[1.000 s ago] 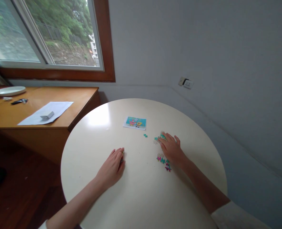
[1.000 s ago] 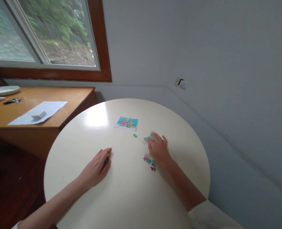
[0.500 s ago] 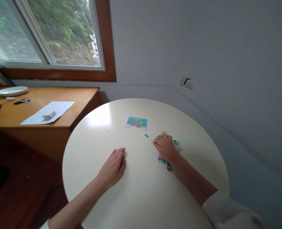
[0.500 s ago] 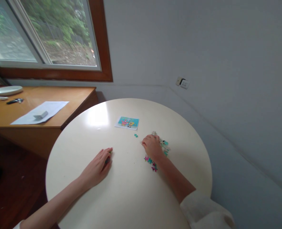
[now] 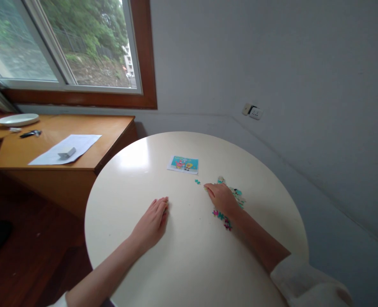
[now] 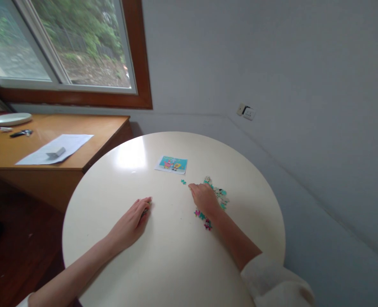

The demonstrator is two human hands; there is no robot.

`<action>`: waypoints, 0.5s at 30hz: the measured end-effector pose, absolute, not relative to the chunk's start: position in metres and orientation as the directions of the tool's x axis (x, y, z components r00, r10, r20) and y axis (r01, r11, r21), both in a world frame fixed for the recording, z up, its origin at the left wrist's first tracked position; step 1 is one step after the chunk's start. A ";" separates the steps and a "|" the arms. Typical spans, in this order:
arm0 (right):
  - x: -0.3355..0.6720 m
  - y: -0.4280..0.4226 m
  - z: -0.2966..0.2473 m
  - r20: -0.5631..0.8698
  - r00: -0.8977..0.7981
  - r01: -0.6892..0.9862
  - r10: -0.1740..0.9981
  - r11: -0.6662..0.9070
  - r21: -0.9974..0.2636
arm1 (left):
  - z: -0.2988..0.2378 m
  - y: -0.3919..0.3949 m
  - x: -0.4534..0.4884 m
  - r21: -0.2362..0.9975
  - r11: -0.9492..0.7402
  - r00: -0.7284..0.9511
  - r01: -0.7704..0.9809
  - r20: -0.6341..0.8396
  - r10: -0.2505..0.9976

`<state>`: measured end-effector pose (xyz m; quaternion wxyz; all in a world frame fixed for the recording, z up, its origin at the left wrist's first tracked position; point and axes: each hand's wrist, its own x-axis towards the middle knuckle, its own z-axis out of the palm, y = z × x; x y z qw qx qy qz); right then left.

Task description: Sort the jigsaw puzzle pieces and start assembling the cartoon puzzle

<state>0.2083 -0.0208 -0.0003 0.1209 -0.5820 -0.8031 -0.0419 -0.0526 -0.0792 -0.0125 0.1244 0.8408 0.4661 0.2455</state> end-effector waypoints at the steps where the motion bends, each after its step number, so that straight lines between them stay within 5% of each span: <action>1: 0.209 -0.019 -0.001 0.248 -0.264 0.945 0.932 0.302 -0.126 | -0.013 -0.079 -0.053 0.449 -0.530 0.439 0.719 0.298 0.848; 5: 0.213 -0.010 -0.002 0.242 -0.200 0.924 0.949 0.265 -0.276 | -0.012 -0.079 -0.054 0.487 -0.514 0.418 0.706 0.299 0.858; 15: 0.216 -0.024 0.002 0.260 -0.300 0.925 0.918 0.347 -0.158 | -0.006 -0.081 -0.054 0.564 -0.478 0.377 0.673 0.295 0.878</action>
